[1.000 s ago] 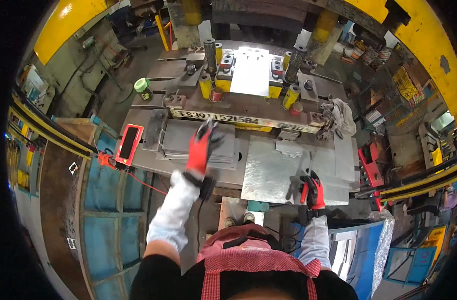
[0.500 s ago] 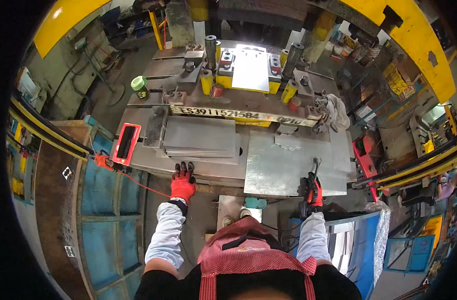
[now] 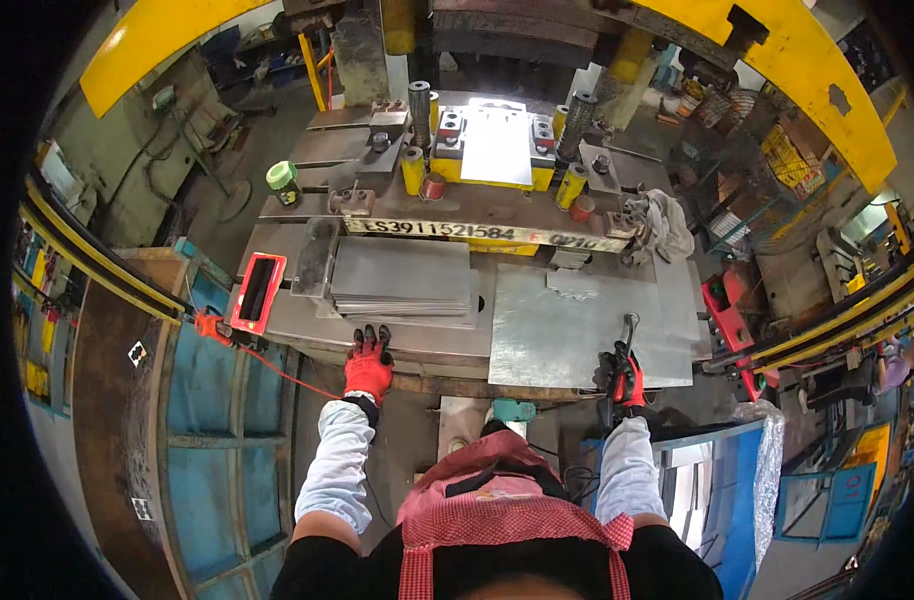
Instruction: The recorder uses a heavy industrial press to stamp metal sheets into specific shapes, removing each finished part with a tool.
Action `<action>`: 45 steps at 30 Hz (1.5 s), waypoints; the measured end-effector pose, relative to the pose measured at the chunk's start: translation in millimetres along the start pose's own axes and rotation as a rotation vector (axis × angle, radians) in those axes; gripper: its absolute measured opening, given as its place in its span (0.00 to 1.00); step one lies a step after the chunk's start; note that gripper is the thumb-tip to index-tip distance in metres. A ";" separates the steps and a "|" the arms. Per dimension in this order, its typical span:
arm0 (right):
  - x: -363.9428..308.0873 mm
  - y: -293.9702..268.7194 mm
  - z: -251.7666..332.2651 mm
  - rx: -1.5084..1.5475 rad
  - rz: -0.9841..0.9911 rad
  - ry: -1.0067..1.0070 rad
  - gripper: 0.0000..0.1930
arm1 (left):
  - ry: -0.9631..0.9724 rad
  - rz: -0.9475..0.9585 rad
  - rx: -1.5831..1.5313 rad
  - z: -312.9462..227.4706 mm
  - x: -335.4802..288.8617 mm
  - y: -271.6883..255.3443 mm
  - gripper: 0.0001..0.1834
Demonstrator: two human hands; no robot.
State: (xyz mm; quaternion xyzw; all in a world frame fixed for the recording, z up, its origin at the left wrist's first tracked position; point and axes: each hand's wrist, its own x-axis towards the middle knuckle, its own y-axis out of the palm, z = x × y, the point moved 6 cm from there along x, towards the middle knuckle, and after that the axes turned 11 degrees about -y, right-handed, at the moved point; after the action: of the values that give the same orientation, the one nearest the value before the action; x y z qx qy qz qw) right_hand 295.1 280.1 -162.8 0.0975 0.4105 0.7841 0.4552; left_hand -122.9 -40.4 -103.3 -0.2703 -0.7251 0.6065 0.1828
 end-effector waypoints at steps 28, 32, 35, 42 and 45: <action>-11.8 18.6 10.9 -0.209 -0.152 -0.146 0.22 | -0.032 0.115 0.047 7.4 6.5 9.3 0.27; -10.3 14.1 11.6 -0.216 -0.099 -0.139 0.19 | 0.087 -0.018 0.079 -1.9 4.5 -0.1 0.31; -13.4 7.3 17.8 -0.373 -0.161 -0.097 0.17 | -0.028 0.185 0.008 5.3 11.5 12.2 0.30; -46.4 49.6 25.6 -0.335 -0.196 -0.116 0.19 | -0.019 -0.011 0.001 20.8 4.1 13.7 0.26; -64.5 68.0 27.6 0.074 0.153 0.042 0.19 | -0.094 0.131 -0.031 8.1 4.3 9.8 0.26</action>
State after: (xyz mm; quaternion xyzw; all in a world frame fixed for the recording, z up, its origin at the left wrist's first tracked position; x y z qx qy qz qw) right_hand 303.1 227.2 -81.0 0.1288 0.4402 0.8026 0.3814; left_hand -129.4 -42.9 -114.8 -0.2909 -0.7228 0.6181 0.1042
